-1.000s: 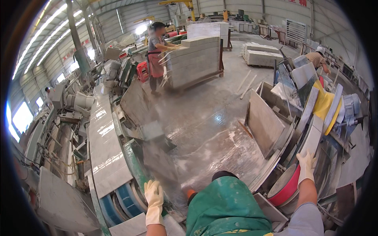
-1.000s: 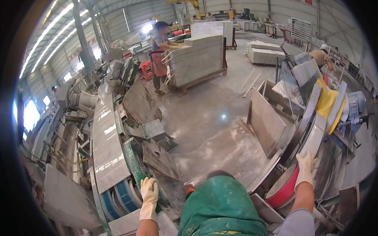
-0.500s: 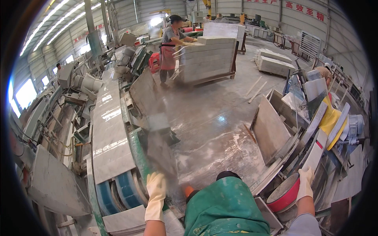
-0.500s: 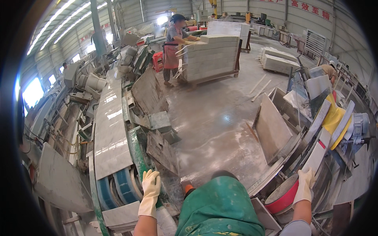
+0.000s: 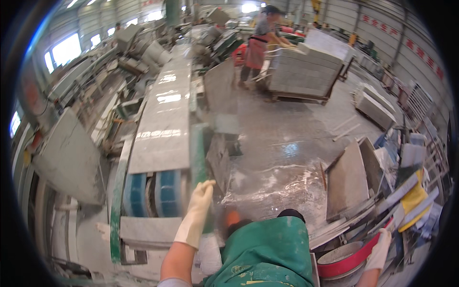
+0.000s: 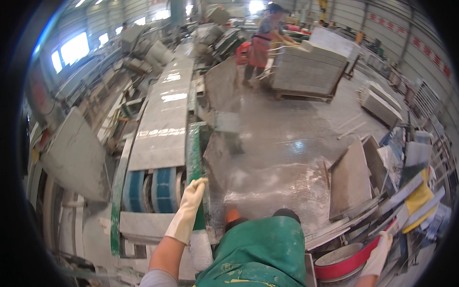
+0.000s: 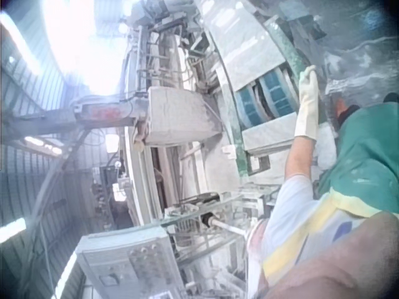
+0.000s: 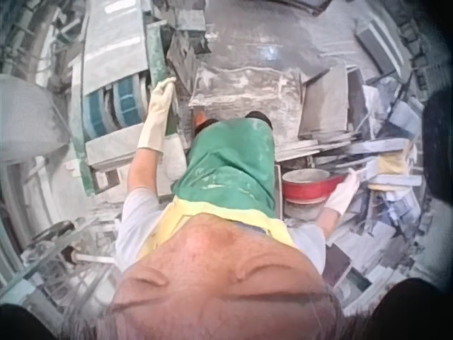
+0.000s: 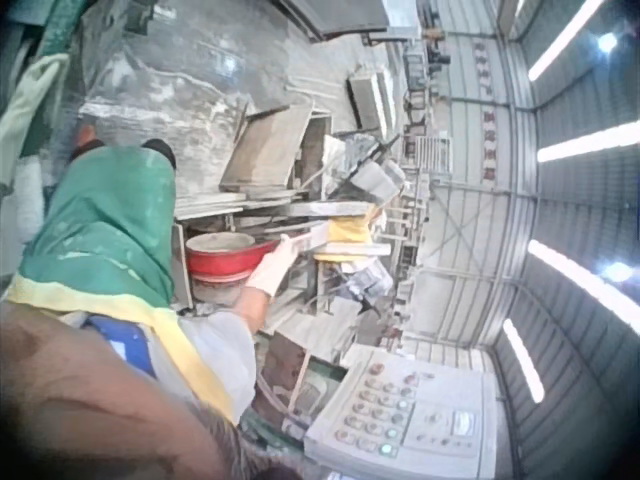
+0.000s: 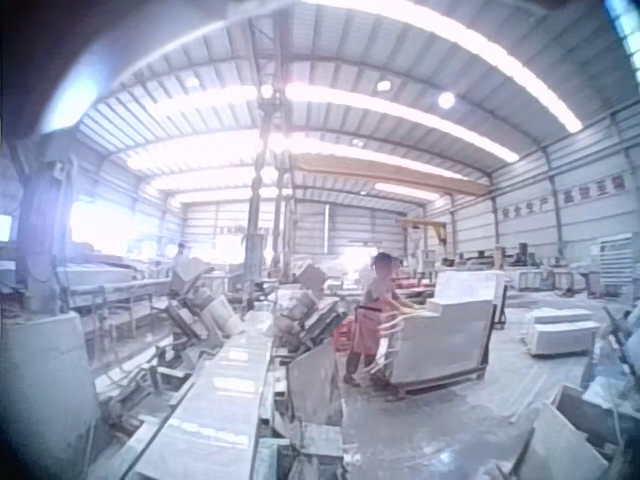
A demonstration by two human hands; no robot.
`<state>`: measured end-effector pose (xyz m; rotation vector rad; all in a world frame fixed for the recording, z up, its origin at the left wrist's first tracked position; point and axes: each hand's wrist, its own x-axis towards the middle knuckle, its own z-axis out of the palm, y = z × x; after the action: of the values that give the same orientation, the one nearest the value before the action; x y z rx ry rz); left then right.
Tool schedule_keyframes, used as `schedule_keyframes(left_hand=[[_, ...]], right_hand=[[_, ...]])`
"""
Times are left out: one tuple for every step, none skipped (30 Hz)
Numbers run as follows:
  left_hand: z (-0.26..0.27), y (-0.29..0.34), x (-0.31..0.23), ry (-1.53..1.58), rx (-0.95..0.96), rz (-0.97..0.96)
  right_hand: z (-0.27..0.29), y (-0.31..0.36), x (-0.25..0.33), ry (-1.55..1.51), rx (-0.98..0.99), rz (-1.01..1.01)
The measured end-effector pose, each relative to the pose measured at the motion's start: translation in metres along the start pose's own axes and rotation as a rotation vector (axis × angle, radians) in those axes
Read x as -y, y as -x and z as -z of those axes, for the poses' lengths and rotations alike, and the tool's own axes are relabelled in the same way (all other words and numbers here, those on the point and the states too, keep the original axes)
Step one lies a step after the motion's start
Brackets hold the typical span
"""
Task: The person repeatedly picks rectangular tiles from a conveyor belt and stacks them on a nearby rack. The hands are gloved and the tiles are handled one at a time in a continuous loop.
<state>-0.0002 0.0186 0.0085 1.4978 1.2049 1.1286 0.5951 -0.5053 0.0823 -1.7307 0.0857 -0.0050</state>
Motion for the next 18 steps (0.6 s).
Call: schedule_keyframes(left_hand=[[-0.002,-0.007,0.0,0.3,-0.05,0.166],[-0.006,-0.011,-0.002,0.31,-0.137,0.184],[-0.016,-0.015,-0.007,0.36,-0.195,0.246],[-0.026,-0.014,-0.014,0.417,-0.154,0.241],[-0.039,-0.011,-0.024,0.429,-0.118,0.28],[-0.052,-0.007,-0.037,0.478,0.005,0.351],[-0.065,-0.001,-0.051,0.524,0.125,0.384],[-0.077,0.007,-0.064,0.602,0.217,0.427],[-0.085,0.014,-0.077,0.685,0.312,0.425],[-0.093,0.018,-0.089,0.713,0.367,0.458],[-0.1,0.021,-0.1,0.738,0.426,0.48],[-0.103,0.023,-0.107,0.751,0.48,0.519],[-0.103,0.023,-0.113,0.801,0.475,0.535],[-0.103,0.022,-0.116,0.837,0.463,0.57],[-0.101,0.021,-0.118,0.886,0.458,0.592],[-0.093,0.019,-0.116,0.964,0.407,0.603],[-0.083,0.017,-0.114,1.031,0.32,0.62],[-0.071,0.017,-0.109,1.098,0.226,0.587]], right_hand=[[0.004,-0.007,0.027,0.047,-0.052,-0.385],[-0.012,-0.008,0.04,-0.105,-0.005,-0.42],[-0.029,-0.004,0.054,-0.28,0.042,-0.438],[-0.049,0.003,0.065,-0.303,0.084,-0.466],[-0.073,0.018,0.07,-0.292,0.077,-0.379],[-0.1,0.037,0.073,-0.191,0.086,-0.273],[-0.128,0.057,0.077,-0.075,0.103,-0.149],[-0.156,0.076,0.086,-0.077,0.217,-0.157],[-0.182,0.098,0.095,-0.06,0.337,-0.15],[-0.207,0.122,0.104,-0.044,0.508,-0.108],[-0.231,0.146,0.115,0.016,0.625,-0.074],[-0.254,0.171,0.124,0.053,0.802,-0.018],[-0.276,0.2,0.129,0.008,0.934,0.125],[-0.3,0.225,0.138,0.014,1.094,0.118],[-0.317,0.25,0.144,0.126,1.147,0.139],[-0.332,0.274,0.148,0.119,1.305,0.211],[-0.345,0.299,0.15,0.161,1.403,0.21],[-0.359,0.322,0.152,0.248,1.474,0.296]])
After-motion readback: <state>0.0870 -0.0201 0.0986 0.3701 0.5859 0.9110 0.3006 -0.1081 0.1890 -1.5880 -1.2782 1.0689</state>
